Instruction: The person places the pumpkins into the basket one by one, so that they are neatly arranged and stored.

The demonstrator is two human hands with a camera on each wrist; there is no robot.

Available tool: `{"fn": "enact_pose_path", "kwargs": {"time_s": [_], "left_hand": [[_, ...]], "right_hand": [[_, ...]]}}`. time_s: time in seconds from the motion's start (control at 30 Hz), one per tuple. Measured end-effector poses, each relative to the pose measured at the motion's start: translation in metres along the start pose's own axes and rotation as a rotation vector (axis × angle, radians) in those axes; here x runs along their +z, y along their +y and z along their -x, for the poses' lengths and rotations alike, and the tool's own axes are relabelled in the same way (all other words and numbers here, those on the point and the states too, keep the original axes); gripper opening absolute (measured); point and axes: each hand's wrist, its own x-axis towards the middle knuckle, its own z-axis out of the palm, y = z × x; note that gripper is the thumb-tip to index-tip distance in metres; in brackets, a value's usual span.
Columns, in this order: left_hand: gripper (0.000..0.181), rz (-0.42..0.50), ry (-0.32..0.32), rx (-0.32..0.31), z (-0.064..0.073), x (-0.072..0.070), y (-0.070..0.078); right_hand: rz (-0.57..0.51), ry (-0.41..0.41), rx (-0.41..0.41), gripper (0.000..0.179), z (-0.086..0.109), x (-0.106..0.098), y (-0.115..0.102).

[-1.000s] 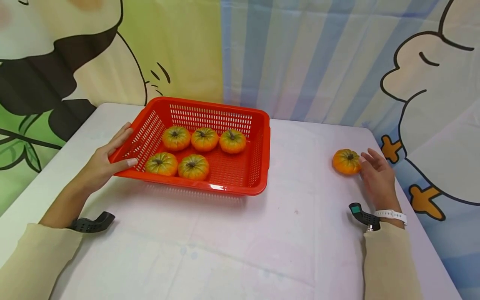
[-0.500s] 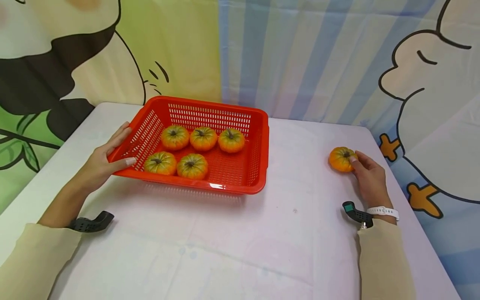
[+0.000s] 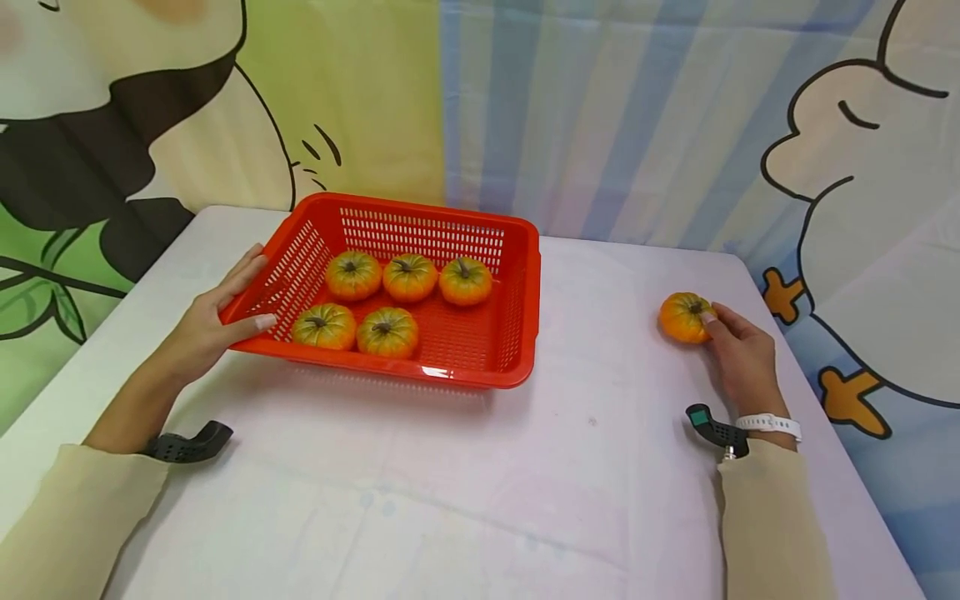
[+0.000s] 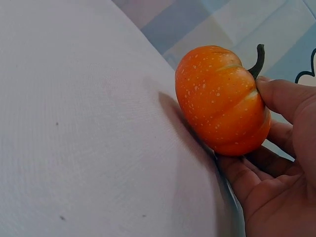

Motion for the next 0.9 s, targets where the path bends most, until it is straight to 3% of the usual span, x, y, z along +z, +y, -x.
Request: {"fn": "enact_pose_path", "kwargs": {"time_s": [0.17,0.3,0.53,0.9], "left_hand": [[0.083,-0.008,-0.004,-0.003,-0.003,0.003,0.0],[0.082,-0.012,-0.004,-0.01,-0.002,0.003,0.001],[0.083,-0.012,0.008,-0.036,0.002,0.0,0.0],[0.083,-0.027,0.006,-0.02,-0.002,0.002,-0.001]], "right_hand": [[-0.095,-0.007,0.03,0.086,0.003,0.002,-0.004],[-0.086,-0.015,0.006,0.088,0.004,0.005,-0.006],[0.044,-0.031,-0.084,0.084,0.006,0.014,-0.013],[0.176,-0.115,-0.117,0.086,0.017,0.026,-0.031]]}}
